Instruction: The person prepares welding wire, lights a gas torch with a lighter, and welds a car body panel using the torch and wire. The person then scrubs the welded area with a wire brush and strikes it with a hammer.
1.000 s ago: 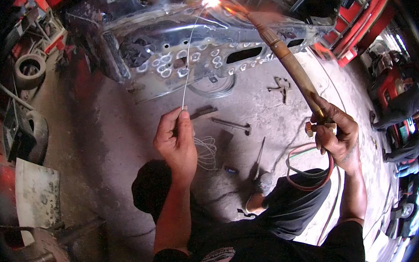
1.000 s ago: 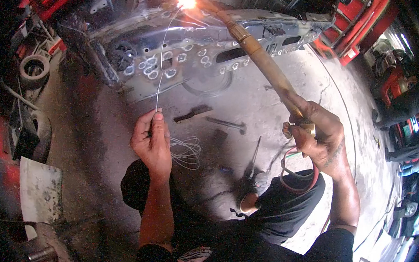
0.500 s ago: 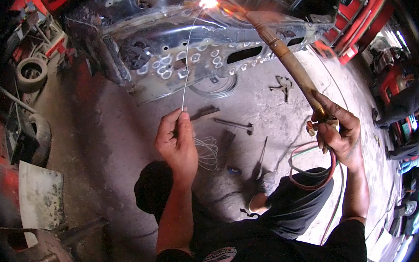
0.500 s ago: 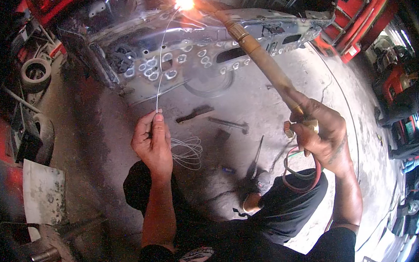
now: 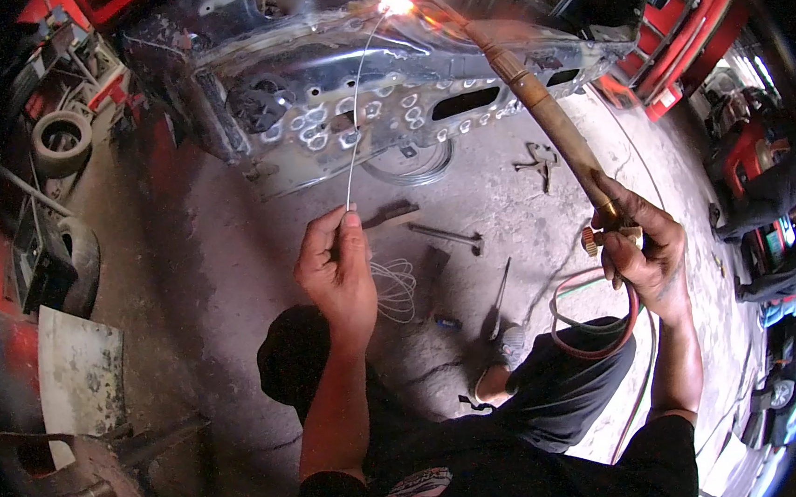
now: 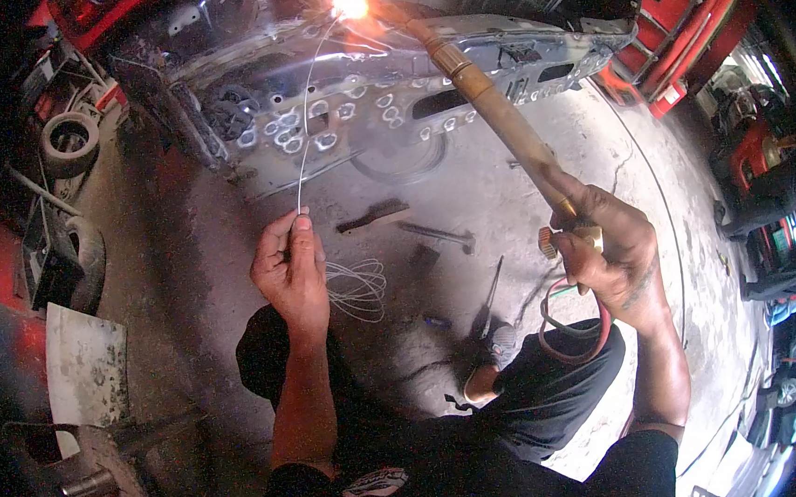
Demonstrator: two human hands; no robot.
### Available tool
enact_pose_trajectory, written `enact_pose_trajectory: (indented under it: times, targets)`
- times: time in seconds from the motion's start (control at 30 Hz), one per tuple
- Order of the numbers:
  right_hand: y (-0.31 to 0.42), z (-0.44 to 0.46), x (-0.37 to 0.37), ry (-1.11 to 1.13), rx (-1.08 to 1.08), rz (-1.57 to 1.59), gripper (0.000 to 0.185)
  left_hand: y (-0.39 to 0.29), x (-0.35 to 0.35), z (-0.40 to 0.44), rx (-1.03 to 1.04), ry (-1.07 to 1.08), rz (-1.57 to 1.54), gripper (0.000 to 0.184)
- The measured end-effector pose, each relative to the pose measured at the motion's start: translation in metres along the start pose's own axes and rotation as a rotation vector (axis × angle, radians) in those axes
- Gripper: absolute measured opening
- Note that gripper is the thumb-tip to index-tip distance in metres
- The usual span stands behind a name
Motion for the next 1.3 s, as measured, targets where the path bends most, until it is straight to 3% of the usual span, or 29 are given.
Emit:
enact_pose_trajectory:
  times: [0.43,1.03,1.3]
  targets:
    - [0.011,0.000,0.006,-0.003,-0.177,-0.207,0.049,-0.004,-0.001,0.000,0.025,-0.003,0.030,0.010]
    - [0.000,-0.001,0.003,0.000,-0.038,-0.040,0.051,-0.002,0.002,0.000,-0.006,0.003,-0.007,0.011]
    - [0.001,0.000,0.005,-0.002,-0.078,-0.034,0.049,-0.003,0.002,0.000,0.020,-0.003,0.022,0.011]
Point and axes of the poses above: each hand's wrist, its own z-axis towards the middle knuckle, its own x-axis out of the palm, y = z × x, the point moved 4 cm from there along z, towards the middle knuckle, and after that the axes turned 3 degrees about -x, right-handed, at the moved point
